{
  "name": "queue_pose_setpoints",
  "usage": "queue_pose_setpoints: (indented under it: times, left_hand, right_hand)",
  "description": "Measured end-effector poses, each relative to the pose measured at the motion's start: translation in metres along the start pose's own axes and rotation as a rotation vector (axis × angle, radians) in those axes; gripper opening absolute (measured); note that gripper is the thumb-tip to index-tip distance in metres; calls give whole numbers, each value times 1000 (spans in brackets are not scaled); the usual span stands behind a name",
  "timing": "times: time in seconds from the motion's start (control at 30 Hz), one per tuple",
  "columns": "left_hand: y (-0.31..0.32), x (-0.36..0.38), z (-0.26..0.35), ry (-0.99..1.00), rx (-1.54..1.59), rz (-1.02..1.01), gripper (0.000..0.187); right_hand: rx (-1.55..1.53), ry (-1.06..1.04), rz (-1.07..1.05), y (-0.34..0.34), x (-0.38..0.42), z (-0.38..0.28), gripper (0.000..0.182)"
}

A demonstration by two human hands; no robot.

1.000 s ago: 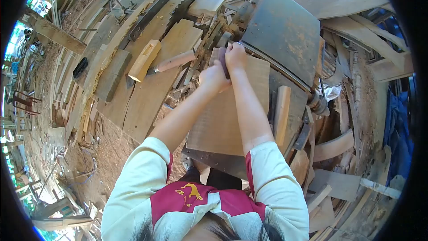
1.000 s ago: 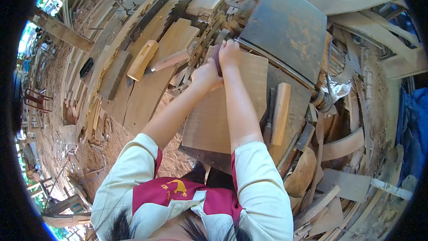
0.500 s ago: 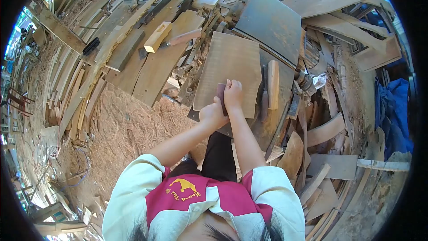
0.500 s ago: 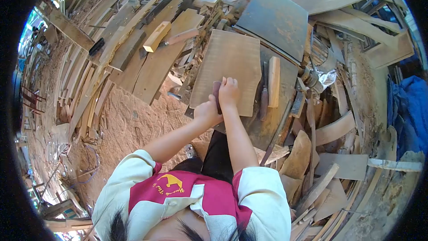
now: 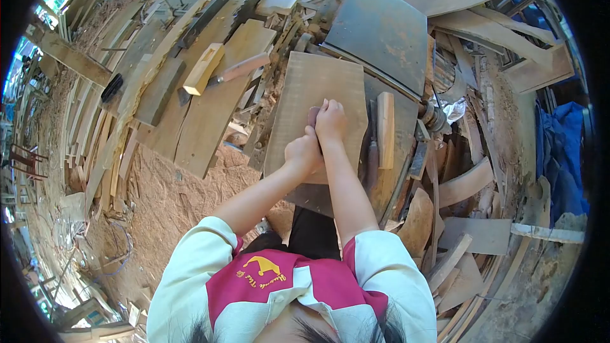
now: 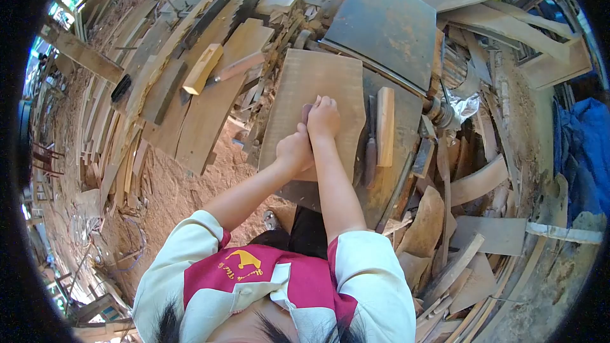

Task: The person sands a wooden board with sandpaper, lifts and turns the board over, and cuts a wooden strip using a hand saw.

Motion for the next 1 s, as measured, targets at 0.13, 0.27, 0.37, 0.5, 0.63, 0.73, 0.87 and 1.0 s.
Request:
queue_pose_setpoints:
  times: [0.13,0.27,0.37,0.5,0.63,0.73,0.87,1.0]
  left_hand:
    - [-10,-55,14,-60,-30,-39,45]
    - [-21,-113,28,-63,-56,-49,45]
    - [-29,-156,38,-86,-39,-9,44]
    - [-39,-208,49,-57,-51,26,43]
    - [-41,-225,53,-65,-19,33,45]
    - [-42,-217,54,-64,-35,38,46]
    - [-39,-199,56,-106,-39,48,45]
    - [-27,-147,53,-92,-50,-12,46]
  right_hand:
    - [-1,-13,9,11,-58,-2,29]
    - [-8,-35,19,19,-118,-7,30]
    - [-8,-42,13,22,-163,-12,30]
    - [43,-15,-11,36,-218,-12,31]
    - [52,-28,-21,44,-239,-8,30]
    - [25,-68,18,44,-230,-4,29]
    - [2,-168,88,27,-206,-11,27]
    - [24,-147,63,14,-155,-1,27]
Point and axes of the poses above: each hand's wrist, its own x-axis away from the middle knuckle, its own y-axis out of the palm, z = x × y, the point moved 4 cm from there along -x, towards the middle knuckle, and after that the axes turned 1 degree about -y, right-handed, at the moved point
